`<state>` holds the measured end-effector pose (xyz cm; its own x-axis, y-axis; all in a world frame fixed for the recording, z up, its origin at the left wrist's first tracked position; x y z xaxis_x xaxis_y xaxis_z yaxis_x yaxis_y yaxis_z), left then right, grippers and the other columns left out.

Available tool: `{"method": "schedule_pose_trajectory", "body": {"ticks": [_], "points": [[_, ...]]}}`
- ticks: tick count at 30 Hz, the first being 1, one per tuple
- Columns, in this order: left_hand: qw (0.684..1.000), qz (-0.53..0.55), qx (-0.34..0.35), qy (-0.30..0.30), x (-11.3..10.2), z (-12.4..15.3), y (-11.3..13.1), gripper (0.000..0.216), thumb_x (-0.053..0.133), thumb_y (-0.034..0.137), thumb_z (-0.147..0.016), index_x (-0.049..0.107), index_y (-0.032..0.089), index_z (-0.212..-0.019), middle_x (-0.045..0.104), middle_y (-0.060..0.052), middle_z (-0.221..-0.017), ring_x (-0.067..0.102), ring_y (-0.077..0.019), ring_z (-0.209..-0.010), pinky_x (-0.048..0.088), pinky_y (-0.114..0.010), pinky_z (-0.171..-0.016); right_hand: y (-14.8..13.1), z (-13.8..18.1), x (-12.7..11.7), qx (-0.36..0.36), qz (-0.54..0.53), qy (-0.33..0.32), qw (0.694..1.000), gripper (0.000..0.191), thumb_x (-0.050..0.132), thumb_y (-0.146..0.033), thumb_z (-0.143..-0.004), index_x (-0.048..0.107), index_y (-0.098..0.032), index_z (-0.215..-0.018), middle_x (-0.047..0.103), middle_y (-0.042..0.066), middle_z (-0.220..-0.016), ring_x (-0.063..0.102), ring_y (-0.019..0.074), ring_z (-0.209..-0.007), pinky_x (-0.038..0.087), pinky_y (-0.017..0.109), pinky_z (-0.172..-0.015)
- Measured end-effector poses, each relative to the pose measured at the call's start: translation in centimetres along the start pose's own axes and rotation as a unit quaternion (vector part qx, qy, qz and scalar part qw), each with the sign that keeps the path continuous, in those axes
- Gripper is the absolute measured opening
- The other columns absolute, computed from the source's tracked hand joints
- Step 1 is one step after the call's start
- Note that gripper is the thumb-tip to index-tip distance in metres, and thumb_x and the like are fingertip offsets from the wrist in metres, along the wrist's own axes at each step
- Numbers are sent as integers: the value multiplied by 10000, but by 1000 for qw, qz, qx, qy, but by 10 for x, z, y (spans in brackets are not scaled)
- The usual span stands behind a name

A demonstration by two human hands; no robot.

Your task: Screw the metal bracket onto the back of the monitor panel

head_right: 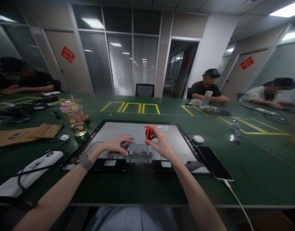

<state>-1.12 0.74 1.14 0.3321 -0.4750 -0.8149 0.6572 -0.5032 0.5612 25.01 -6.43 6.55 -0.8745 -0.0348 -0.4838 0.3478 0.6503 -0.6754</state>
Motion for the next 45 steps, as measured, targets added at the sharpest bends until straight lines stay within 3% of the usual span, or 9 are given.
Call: {"method": "schedule_pose_trajectory", "body": {"ticks": [7, 10, 16, 24, 27, 33, 40, 45], "points": [[1000, -1, -3, 0, 0, 1, 3, 736, 780, 568, -632, 559, 303, -1282, 333, -25, -1544, 114, -299, -1476, -12, -512, -1199, -4, 1, -2, -4, -58, -49, 997, 473, 553, -136, -837, 428, -262, -1276, 596, 47, -1015, 646, 168, -871, 569, 397, -835], [1000, 0, -4, 0, 0, 1, 2, 744, 772, 592, -627, 555, 316, -1283, 324, -19, -1548, 105, -300, -1477, -17, -515, -1198, -5, 1, -2, -10, -20, -42, 999, 493, 615, -144, -797, 460, -273, -1247, 578, 42, -1030, 625, 178, -897, 573, 390, -825], [1000, 1, -2, -8, 0, 0, -2, 781, 750, 639, -620, 537, 323, -1302, 314, -10, -1553, 83, -303, -1480, -16, -516, -1198, 0, 0, -3, 12, 4, -16, 1000, 525, 643, -144, -770, 480, -274, -1252, 563, 0, -875, 597, 151, -748, 584, 344, -736], [1000, 7, 3, -1, 1, -2, -5, 761, 766, 622, -611, 556, 330, -1281, 329, -15, -1545, 106, -309, -1476, -20, -522, -1196, -5, 2, -3, 9, -70, -60, 996, 448, 574, -153, -819, 437, -265, -1231, 602, 16, -913, 651, 175, -875, 573, 388, -815], [1000, 6, 0, -2, 1, -1, -4, 754, 764, 619, -618, 553, 332, -1282, 324, -10, -1548, 101, -304, -1477, -24, -520, -1196, -7, 3, -2, 3, -40, -47, 998, 459, 587, -146, -812, 454, -270, -1233, 602, 22, -941, 636, 180, -905, 560, 404, -854], [1000, 2, 4, 6, 1, 0, 0, 731, 767, 604, -626, 562, 328, -1271, 343, -18, -1538, 128, -307, -1472, 1, -516, -1196, -1, 1, -3, 6, -7, -9, 1000, 467, 631, -174, -790, 498, -289, -1223, 570, 3, -882, 608, 168, -788, 591, 347, -712], [1000, -1, -2, 0, 0, 1, 2, 728, 778, 577, -630, 563, 322, -1277, 335, -14, -1543, 130, -302, -1473, 1, -511, -1198, -7, 3, 0, 12, -54, -32, 998, 485, 546, -112, -796, 414, -260, -1238, 610, 20, -924, 655, 165, -820, 563, 391, -806], [1000, 1, -2, -3, -1, 1, 1, 751, 765, 599, -632, 549, 319, -1295, 322, -9, -1549, 109, -299, -1477, -2, -503, -1201, -5, 2, -2, 10, -4, -25, 1000, 487, 633, -156, -770, 471, -272, -1215, 565, 4, -904, 610, 168, -827, 565, 366, -788]]}}
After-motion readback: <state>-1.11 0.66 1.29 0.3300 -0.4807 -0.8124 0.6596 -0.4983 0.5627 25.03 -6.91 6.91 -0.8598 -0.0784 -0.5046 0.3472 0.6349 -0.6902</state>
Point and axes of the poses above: each hand's wrist, its own z-axis away from the middle knuckle, its own x-axis out of the palm, y = z × x, the point moved 1 cm from there along -z, towards the middle knuckle
